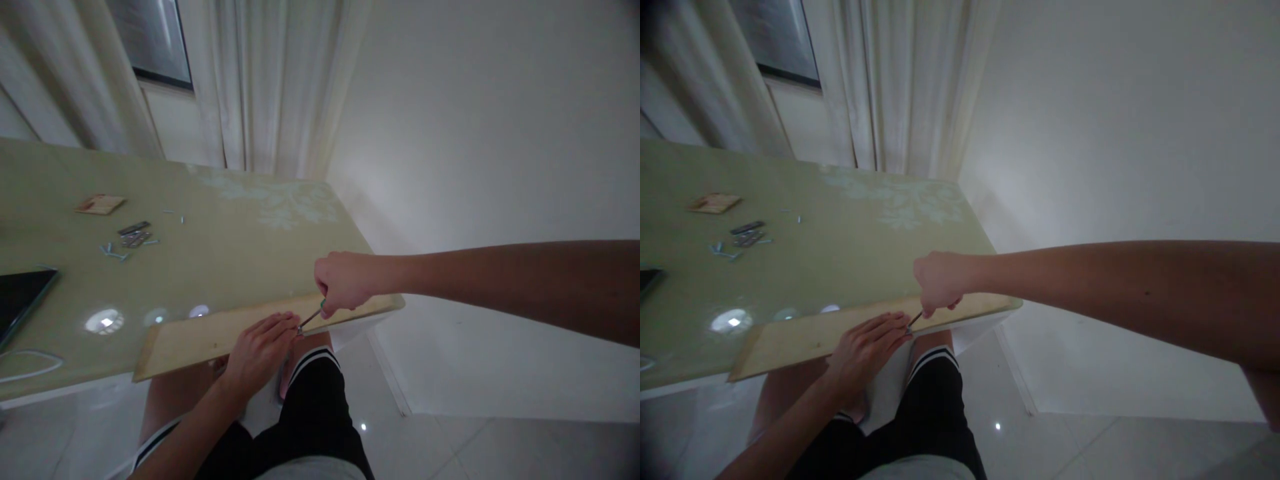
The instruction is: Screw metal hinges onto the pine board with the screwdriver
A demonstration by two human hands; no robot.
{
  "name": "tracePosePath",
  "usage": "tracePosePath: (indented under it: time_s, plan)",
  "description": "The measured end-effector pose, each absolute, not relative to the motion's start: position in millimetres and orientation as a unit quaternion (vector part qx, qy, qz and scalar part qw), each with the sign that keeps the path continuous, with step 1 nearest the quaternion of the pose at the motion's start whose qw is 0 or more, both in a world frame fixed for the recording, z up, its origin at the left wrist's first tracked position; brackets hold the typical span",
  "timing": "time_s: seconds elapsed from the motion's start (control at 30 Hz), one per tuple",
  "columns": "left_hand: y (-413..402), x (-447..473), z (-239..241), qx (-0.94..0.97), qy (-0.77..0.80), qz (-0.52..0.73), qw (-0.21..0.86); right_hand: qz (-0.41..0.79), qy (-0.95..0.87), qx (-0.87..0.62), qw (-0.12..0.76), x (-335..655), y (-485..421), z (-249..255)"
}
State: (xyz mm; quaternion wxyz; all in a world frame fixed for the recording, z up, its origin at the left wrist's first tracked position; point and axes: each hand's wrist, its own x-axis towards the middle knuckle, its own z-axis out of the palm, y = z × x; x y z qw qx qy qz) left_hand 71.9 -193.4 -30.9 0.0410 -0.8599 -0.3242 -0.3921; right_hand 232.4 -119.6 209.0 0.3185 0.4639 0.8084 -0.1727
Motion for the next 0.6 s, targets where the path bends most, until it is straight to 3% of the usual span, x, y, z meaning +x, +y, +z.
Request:
tracePosePath:
  time_s: [0.17,0.3,0.37,0.47,0.6]
  plan:
    - [-195,72,-30,-0.855,-0.336,-0.393,0.038,-0.13,0.899,0.378,0.178,233,-137,220]
    - [-194,72,-32,-0.863,-0.331,-0.379,0.045,-0.106,0.93,0.35,-0.022,254,-141,199]
    - [-194,72,-33,-0.862,-0.328,-0.384,0.05,-0.113,0.913,0.353,-0.167,260,-145,180]
    - [-193,71,-33,-0.859,-0.33,-0.39,0.045,-0.251,0.794,0.362,-0.419,252,-157,151]
    - [-193,69,-33,-0.867,-0.326,-0.375,0.041,-0.409,0.692,0.262,-0.534,233,-166,123]
